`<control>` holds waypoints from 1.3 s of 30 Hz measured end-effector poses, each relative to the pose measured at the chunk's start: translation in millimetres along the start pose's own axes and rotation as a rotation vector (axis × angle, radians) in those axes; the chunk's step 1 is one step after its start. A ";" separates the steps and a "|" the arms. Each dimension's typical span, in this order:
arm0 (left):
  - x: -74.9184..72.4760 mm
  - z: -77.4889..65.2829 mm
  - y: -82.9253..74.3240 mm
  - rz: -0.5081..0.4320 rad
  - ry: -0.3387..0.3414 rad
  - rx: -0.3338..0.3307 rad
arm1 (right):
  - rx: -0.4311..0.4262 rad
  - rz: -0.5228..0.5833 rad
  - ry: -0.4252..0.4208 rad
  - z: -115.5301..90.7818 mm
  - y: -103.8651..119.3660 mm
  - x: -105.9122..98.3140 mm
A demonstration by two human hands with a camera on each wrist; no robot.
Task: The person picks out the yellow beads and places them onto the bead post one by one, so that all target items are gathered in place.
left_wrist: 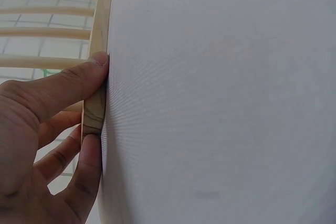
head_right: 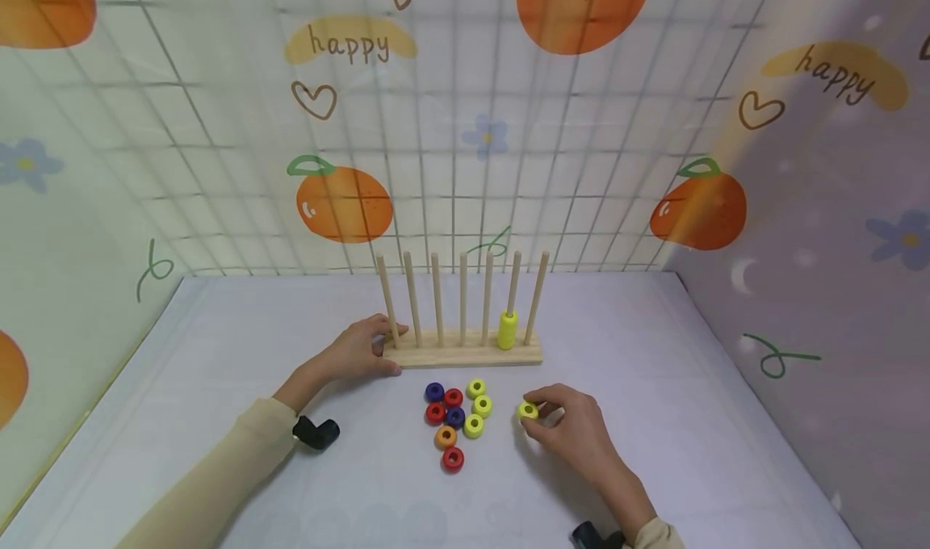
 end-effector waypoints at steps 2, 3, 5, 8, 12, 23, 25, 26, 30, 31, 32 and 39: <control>-0.5 0.2 0.6 -0.001 -0.002 0.009 | -0.020 -0.011 -0.014 1.0 -0.1 -3.6; -0.8 0.4 1.0 -0.001 -0.003 0.013 | -0.028 -0.016 -0.021 1.4 -0.1 -5.5; -1.2 0.8 1.6 0.001 -0.006 0.022 | -0.048 -0.028 -0.035 2.9 0.3 -9.1; -1.9 1.8 2.4 -0.002 -0.005 0.026 | -0.071 -0.044 -0.049 5.3 1.2 -14.4; -3.2 2.2 2.1 -0.011 -0.002 0.021 | -0.079 -0.067 -0.069 9.0 5.0 -23.1; -5.2 2.9 3.9 -0.004 -0.005 0.041 | -0.121 -0.123 -0.128 26.9 15.4 -50.8; -5.3 3.4 4.4 -0.007 -0.004 0.042 | -0.124 -0.128 -0.136 30.4 18.3 -56.0; -5.2 3.5 4.9 -0.006 -0.004 0.042 | -0.126 -0.132 -0.140 32.1 19.8 -58.4; -5.5 4.2 5.3 -0.001 -0.001 0.033 | -0.138 -0.138 -0.166 38.7 25.7 -67.0; -5.6 4.0 4.9 -0.001 -0.002 0.030 | -0.139 -0.139 -0.172 40.0 27.2 -69.0; -5.8 3.8 4.6 -0.001 -0.003 0.029 | -0.141 -0.142 -0.178 41.2 28.8 -71.0; -6.6 3.1 3.0 0.005 -0.003 0.018 | -0.171 -0.164 -0.207 49.7 41.4 -83.2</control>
Point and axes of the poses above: each hand's wrist, its own z-axis towards the middle knuckle, its own x-axis out of the palm, y = z × x, the point moved 1 cm from there along z, towards the middle knuckle, and after that the axes turned 1 degree about z, right-handed, at the moved point
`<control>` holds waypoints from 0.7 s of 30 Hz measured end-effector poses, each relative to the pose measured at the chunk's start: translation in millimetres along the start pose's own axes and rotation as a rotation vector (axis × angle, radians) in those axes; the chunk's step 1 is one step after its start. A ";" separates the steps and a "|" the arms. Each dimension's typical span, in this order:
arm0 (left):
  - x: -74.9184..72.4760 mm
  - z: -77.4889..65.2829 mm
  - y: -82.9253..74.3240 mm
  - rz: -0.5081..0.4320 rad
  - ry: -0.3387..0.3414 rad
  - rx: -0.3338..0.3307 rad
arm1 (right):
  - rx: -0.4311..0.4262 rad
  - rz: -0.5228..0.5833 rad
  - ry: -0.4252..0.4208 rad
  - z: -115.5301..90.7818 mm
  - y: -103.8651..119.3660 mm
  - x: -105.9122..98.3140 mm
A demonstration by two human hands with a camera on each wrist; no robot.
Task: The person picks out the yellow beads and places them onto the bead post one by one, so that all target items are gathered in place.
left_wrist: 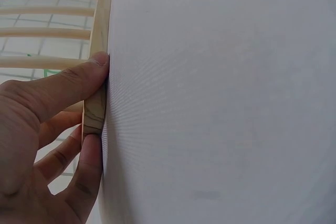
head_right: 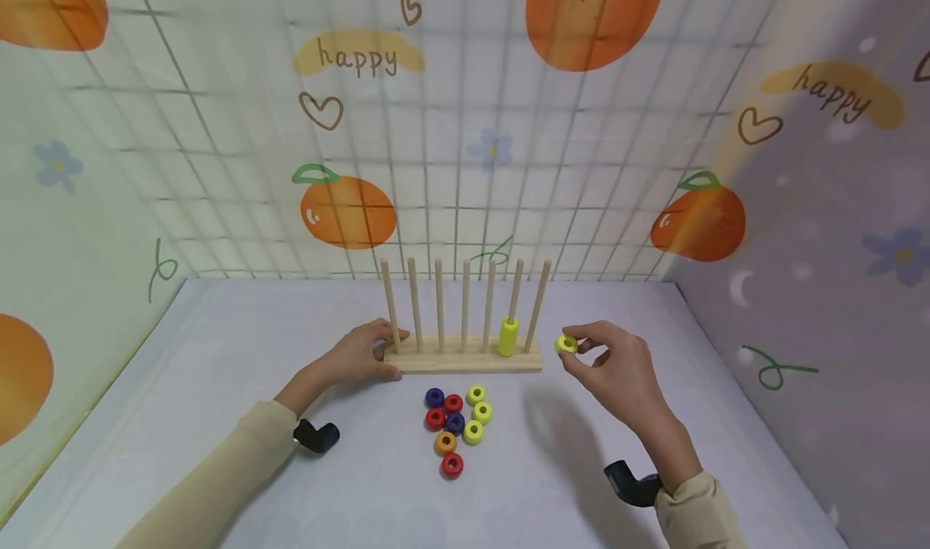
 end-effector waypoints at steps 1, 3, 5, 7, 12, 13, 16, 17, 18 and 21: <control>-0.1 -0.1 0.1 0.002 -0.001 0.000 | -0.010 -0.001 -0.006 2.3 1.5 -1.9; -0.4 -0.4 -0.2 0.005 -0.004 0.003 | -0.035 -0.004 -0.015 7.3 4.7 -5.6; -0.6 -0.9 -0.5 0.002 -0.003 0.005 | -0.061 -0.008 -0.024 12.6 8.1 -9.1; -0.8 -1.7 -0.9 -0.002 -0.003 0.007 | -0.082 -0.009 -0.033 17.6 11.5 -12.2; 1.5 -2.5 -0.6 -0.011 -0.003 -0.005 | -0.104 -0.014 -0.043 27.6 19.0 -16.7; 2.2 -2.5 -0.6 -0.011 -0.002 -0.009 | -0.108 -0.013 -0.043 29.5 20.4 -17.2; 4.1 -2.7 -0.5 -0.004 0.000 -0.019 | -0.123 -0.013 -0.041 35.4 25.0 -18.0; 4.3 -2.8 -0.7 -0.001 -0.001 -0.020 | -0.129 -0.012 -0.042 37.6 26.4 -18.5; 4.3 -3.1 -1.1 0.001 -0.004 -0.019 | -0.135 -0.014 -0.044 39.7 27.9 -18.9; 3.6 -4.5 -2.2 0.011 -0.009 -0.020 | -0.146 -0.019 -0.045 46.1 32.9 -20.6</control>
Point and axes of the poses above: each hand's wrist, its own z-axis towards the middle knuckle, its own x-axis out of the palm, y = z × x, the point moved 1 cm from there along z, towards the middle knuckle, and after that the axes turned 1 degree about z, right-handed, at the moved point
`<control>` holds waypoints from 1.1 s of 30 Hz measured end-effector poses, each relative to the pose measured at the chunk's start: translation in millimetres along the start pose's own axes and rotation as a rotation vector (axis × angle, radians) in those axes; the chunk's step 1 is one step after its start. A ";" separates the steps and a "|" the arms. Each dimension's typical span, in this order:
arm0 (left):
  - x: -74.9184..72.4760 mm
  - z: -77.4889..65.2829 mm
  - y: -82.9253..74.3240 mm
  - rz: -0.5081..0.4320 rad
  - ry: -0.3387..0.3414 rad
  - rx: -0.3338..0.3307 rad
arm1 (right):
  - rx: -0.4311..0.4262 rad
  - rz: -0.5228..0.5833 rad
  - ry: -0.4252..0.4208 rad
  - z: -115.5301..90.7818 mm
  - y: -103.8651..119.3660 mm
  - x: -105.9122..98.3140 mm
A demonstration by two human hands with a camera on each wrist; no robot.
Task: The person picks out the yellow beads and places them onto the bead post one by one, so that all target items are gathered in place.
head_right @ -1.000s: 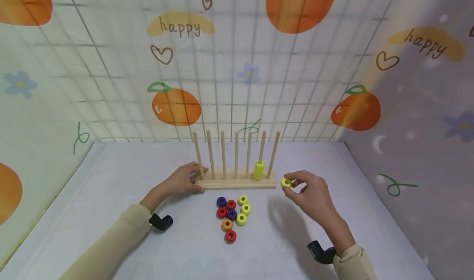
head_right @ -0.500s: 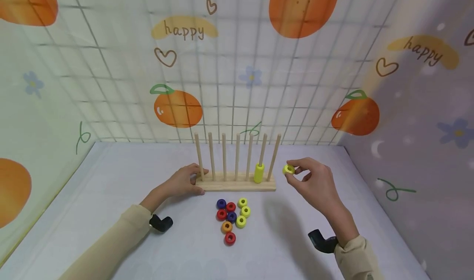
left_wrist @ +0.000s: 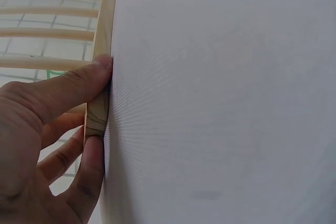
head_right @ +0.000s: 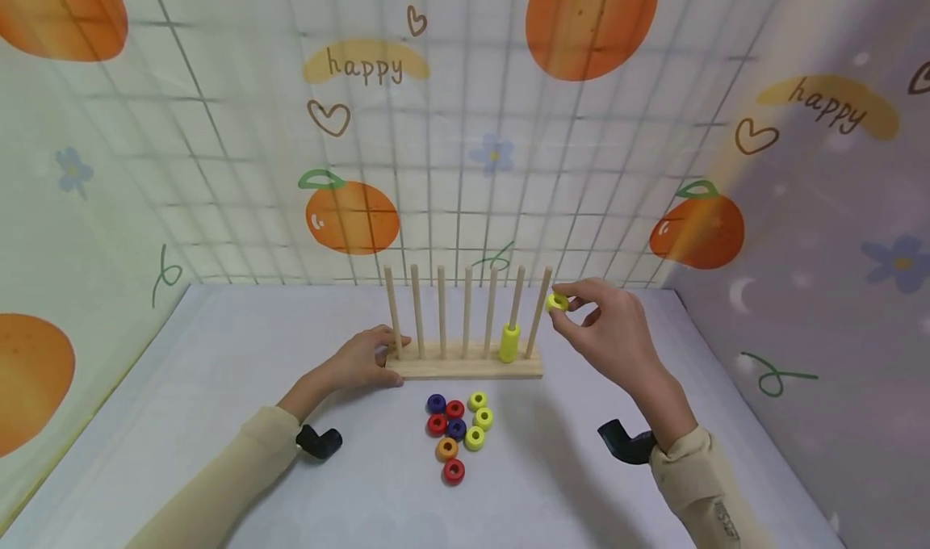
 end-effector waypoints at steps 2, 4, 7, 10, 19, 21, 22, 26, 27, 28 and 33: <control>-0.3 -0.2 -0.4 0.002 0.000 -0.001 | -0.003 -0.006 0.003 5.4 2.5 -0.9; -0.9 -0.4 -0.5 0.004 -0.001 -0.004 | 0.000 -0.012 0.009 11.4 5.7 -0.8; -2.2 -0.6 -0.1 0.007 -0.003 -0.004 | -0.002 -0.022 0.025 20.8 10.8 1.0; -3.0 -0.7 -0.1 -0.001 -0.004 0.003 | -0.005 -0.025 0.040 29.1 14.8 4.2; -2.8 -0.9 -4.5 -0.005 0.002 -0.003 | -0.023 -0.009 0.060 48.1 16.3 15.2; -2.3 -0.6 -3.7 0.002 0.003 -0.002 | -0.027 -0.009 0.065 51.2 15.1 18.1; -2.0 -0.5 -3.3 0.005 0.006 -0.002 | -0.029 -0.008 0.068 52.4 14.6 19.4; -1.4 0.2 -1.3 0.008 0.015 0.008 | -0.023 -0.010 0.073 55.6 12.3 23.9; -1.4 0.2 -0.8 0.006 0.016 0.007 | -0.021 -0.012 0.074 56.4 12.1 24.6; -1.5 0.1 -0.3 0.004 0.015 0.006 | -0.020 -0.012 0.075 57.0 12.1 25.1; -1.4 0.2 1.5 0.007 0.014 0.005 | -0.018 -0.015 0.076 58.9 12.2 25.9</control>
Point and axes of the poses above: each hand's wrist, its own z-axis towards the middle knuckle, its own x-axis out of the palm, y = z × x, the point moved 1 cm from there along z, towards the middle knuckle, and after that the axes turned 1 degree about z, right-handed, at the moved point
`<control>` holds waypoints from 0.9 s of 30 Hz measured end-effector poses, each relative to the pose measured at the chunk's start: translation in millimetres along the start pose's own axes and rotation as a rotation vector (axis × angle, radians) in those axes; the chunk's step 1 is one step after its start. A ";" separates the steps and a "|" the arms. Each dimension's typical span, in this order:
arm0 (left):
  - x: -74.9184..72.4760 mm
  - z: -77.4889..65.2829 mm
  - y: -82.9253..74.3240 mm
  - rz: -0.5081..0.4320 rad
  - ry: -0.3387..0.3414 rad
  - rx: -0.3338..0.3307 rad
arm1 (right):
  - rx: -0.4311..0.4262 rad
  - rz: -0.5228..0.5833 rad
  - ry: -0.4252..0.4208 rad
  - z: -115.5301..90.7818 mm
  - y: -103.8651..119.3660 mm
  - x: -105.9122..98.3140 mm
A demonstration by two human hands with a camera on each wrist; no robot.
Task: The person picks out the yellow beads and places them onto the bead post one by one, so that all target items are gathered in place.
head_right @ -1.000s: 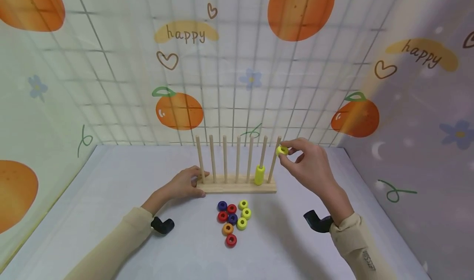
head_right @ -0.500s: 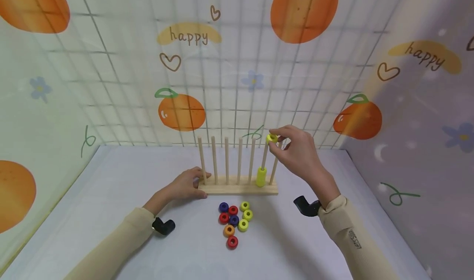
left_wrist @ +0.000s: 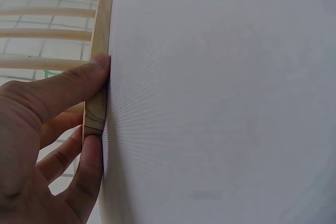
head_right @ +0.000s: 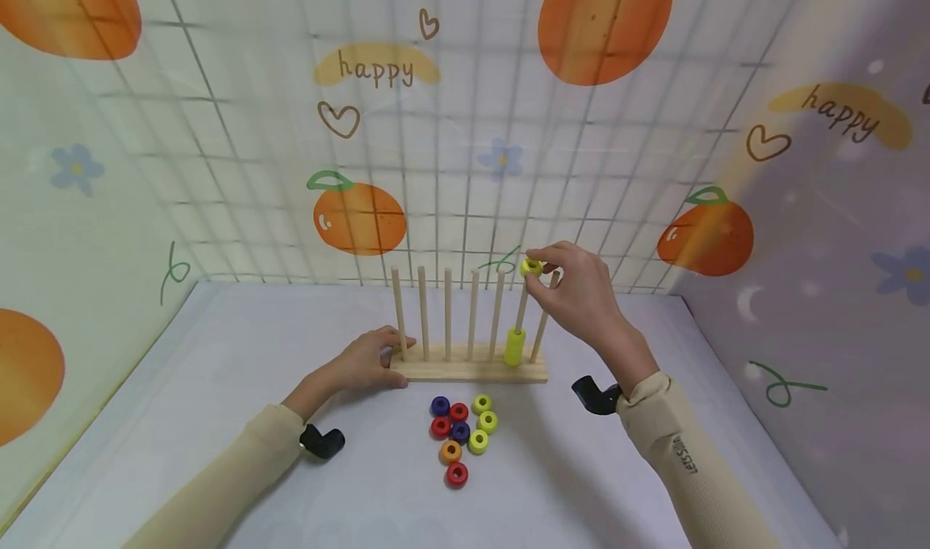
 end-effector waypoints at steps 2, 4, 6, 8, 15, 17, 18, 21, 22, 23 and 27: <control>0.3 0.0 0.6 0.005 0.001 0.000 | -0.001 -0.003 0.002 0.4 -1.0 1.0; 0.4 0.0 0.8 0.006 0.000 0.000 | -0.003 -0.005 0.007 0.6 -2.1 2.2; 0.5 0.0 0.9 0.003 0.001 -0.001 | -0.006 -0.007 0.006 0.7 -3.1 2.9; 0.4 0.0 0.9 -0.001 0.002 -0.002 | -0.007 -0.007 0.002 0.4 -3.7 2.8; -0.5 0.2 1.0 -0.002 -0.007 0.007 | -0.028 -0.017 -0.021 -0.2 -3.0 -1.6; -0.2 0.7 1.1 0.000 -0.006 0.004 | -0.035 -0.021 -0.019 -0.9 -3.1 -2.5; 0.0 1.0 1.2 -0.001 -0.005 0.004 | -0.038 -0.022 -0.019 -1.5 -3.3 -2.9; 0.6 1.4 0.8 0.000 -0.003 0.007 | -0.044 -0.015 -0.018 -3.2 -3.3 -4.4; 0.8 1.5 0.7 -0.003 -0.003 0.008 | -0.046 -0.012 -0.020 -3.8 -3.1 -5.1; 0.9 1.4 0.6 -0.002 -0.004 0.010 | -0.047 -0.011 -0.023 -4.5 -3.1 -5.7; 0.7 0.7 0.3 -0.003 -0.008 0.018 | -0.051 -0.014 -0.035 -6.9 -2.3 -8.4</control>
Point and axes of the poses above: each hand's wrist, its own z-axis towards the middle knuckle, its own x-axis out of the palm, y = z × x, the point moved 1 cm from there along z, towards the middle knuckle, and after that the axes turned 1 degree about z, right-handed, at the moved point
